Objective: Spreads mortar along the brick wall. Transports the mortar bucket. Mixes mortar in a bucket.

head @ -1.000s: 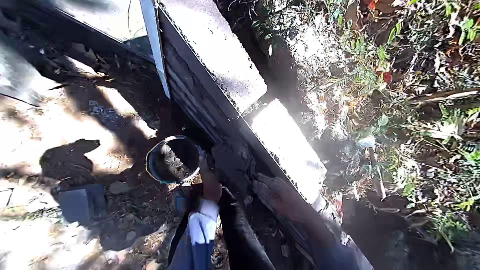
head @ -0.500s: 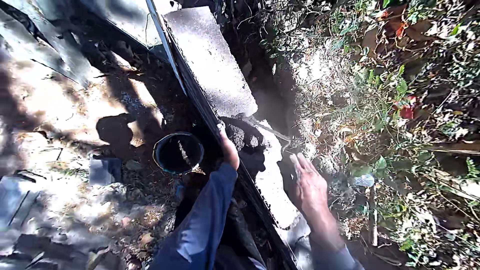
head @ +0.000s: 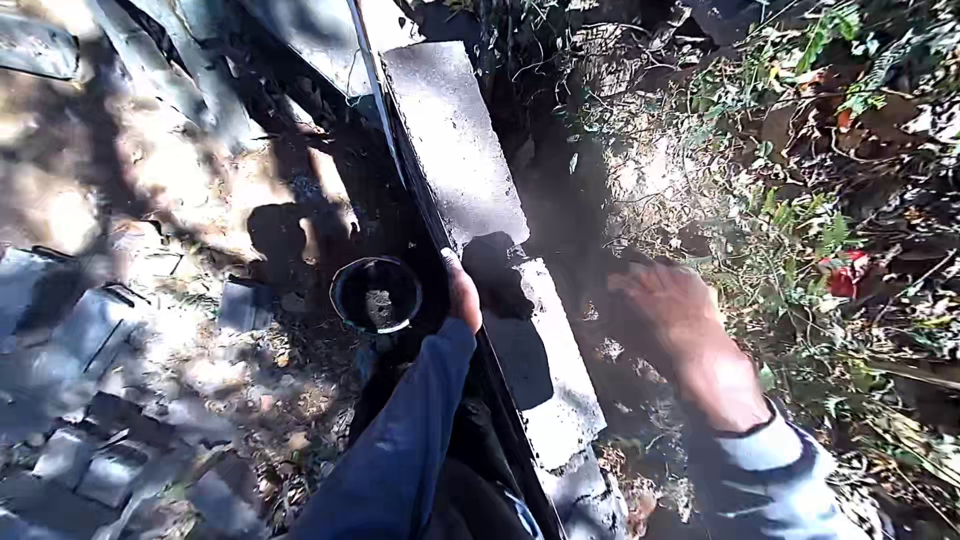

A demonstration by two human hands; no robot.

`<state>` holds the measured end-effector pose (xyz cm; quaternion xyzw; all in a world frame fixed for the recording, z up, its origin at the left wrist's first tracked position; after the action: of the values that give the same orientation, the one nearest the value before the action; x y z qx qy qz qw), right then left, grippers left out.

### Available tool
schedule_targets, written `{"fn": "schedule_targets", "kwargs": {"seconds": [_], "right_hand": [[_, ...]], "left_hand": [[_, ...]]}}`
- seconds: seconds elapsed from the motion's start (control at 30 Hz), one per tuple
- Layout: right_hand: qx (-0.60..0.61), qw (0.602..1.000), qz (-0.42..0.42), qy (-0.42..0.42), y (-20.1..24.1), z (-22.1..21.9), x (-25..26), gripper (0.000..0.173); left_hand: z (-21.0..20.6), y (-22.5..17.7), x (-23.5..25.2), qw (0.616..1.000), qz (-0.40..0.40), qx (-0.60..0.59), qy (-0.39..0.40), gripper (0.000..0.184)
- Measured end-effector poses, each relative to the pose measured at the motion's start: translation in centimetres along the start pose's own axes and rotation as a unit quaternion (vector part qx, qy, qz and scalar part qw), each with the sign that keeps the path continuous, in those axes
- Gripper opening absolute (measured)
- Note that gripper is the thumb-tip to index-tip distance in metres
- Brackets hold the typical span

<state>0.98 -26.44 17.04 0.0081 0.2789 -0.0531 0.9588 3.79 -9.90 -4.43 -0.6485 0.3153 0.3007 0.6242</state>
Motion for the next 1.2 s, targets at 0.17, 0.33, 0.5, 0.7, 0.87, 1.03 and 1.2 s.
{"fn": "schedule_targets", "kwargs": {"seconds": [0.17, 0.33, 0.5, 0.7, 0.87, 1.03, 1.2], "right_hand": [[0.047, 0.996, 0.038, 0.07, 0.2, -6.7, 4.2, 0.023], [0.085, 0.994, 0.01, 0.075, -1.6, -5.0, 2.9, 0.022], [0.098, 0.991, 0.02, 0.085, -0.9, -6.8, 3.9, 0.023], [0.154, 0.987, -0.024, 0.048, -5.0, -5.1, 2.2, 0.027], [0.205, 0.978, 0.027, 0.021, -5.6, -10.7, 4.9, 0.033], [0.149, 0.986, 0.079, 0.016, -4.0, -6.7, 3.4, 0.021], [0.116, 0.985, 0.131, 0.005, -1.7, -8.9, 7.0, 0.018]], "left_hand": [[0.2, 0.6, 0.5, 0.998, 0.058, 0.004, -0.028, 0.09], [0.3, 0.1, 0.6, 0.997, 0.063, -0.008, -0.035, 0.087], [0.3, 0.1, 0.7, 0.995, 0.002, 0.095, 0.005, 0.083], [0.9, 1.2, 0.5, 0.994, -0.04, 0.096, 0.04, 0.07], [0.2, 0.2, -0.2, 0.999, -0.024, 0.032, 0.036, 0.076], [0.5, 0.4, 0.3, 0.998, 0.057, 0.023, -0.005, 0.091], [1.0, 0.7, 0.8, 0.995, 0.087, 0.029, -0.033, 0.096]]}}
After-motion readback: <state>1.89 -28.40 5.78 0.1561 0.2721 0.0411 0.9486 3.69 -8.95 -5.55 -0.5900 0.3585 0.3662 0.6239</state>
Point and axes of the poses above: each hand's wrist, its own x-axis towards the middle knuckle, its own z-axis out of the back of the hand, y = z × x, the point moved 7 cm from there along x, towards the middle knuckle, and after that the axes turned 4 degrees about z, right-handed, at the moved point
